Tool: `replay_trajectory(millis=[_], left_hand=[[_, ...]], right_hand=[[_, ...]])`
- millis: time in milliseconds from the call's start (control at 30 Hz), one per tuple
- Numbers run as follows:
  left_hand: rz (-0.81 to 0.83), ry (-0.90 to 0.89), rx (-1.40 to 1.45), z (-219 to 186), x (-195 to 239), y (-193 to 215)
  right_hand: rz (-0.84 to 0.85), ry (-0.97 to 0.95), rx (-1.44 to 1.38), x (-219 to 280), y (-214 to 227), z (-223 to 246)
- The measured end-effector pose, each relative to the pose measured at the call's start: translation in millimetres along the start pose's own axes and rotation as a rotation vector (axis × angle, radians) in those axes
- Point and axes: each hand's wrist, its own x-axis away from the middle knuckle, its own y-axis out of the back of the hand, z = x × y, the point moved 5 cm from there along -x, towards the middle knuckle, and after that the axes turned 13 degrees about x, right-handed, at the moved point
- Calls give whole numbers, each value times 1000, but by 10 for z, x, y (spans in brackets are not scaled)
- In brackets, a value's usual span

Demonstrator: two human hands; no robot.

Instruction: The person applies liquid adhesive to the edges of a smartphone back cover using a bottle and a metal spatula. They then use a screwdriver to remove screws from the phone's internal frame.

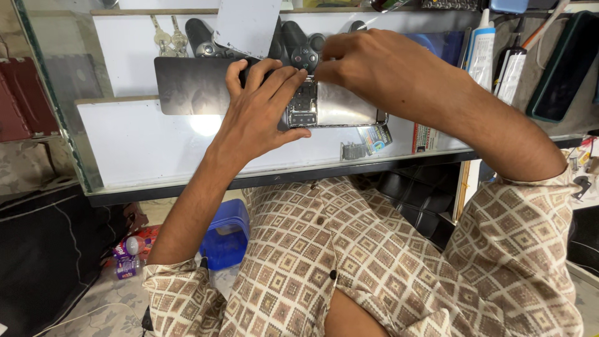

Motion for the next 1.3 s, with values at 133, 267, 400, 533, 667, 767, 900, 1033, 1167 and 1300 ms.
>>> replay_trajectory(millis=[133,267,400,533,667,767,900,1033,1167,1300], left_hand=[[-1,6,1,17,14,-19],[-10,-1,-9,26,14,-32],[-14,-6,-11,12,19,-14],[-20,-37,-13,-32,-16,42],[-61,-50,22,-75,-67,86],[-97,-33,2,-94,-103,69],[-181,-28,-1,-74,-199,51],[-212,-29,-25,-58,-269,10],[-219,-40,-35,-57,-305,-42],[-225,-55,-35,-80,-330,-40]], right_hand=[[171,-75,-23,10,-151,-33],[-2,-16,24,92,-108,-16],[-113,6,46,168,-87,-29],[-141,-12,-32,263,-79,-86],[-189,-68,-132,388,-141,-148],[-270,-77,-195,481,-235,-198],[-349,-106,-226,613,-366,-255],[-407,-122,-261,681,-457,-281],[-406,-134,-279,684,-483,-271],[-428,-121,-300,666,-427,-266]])
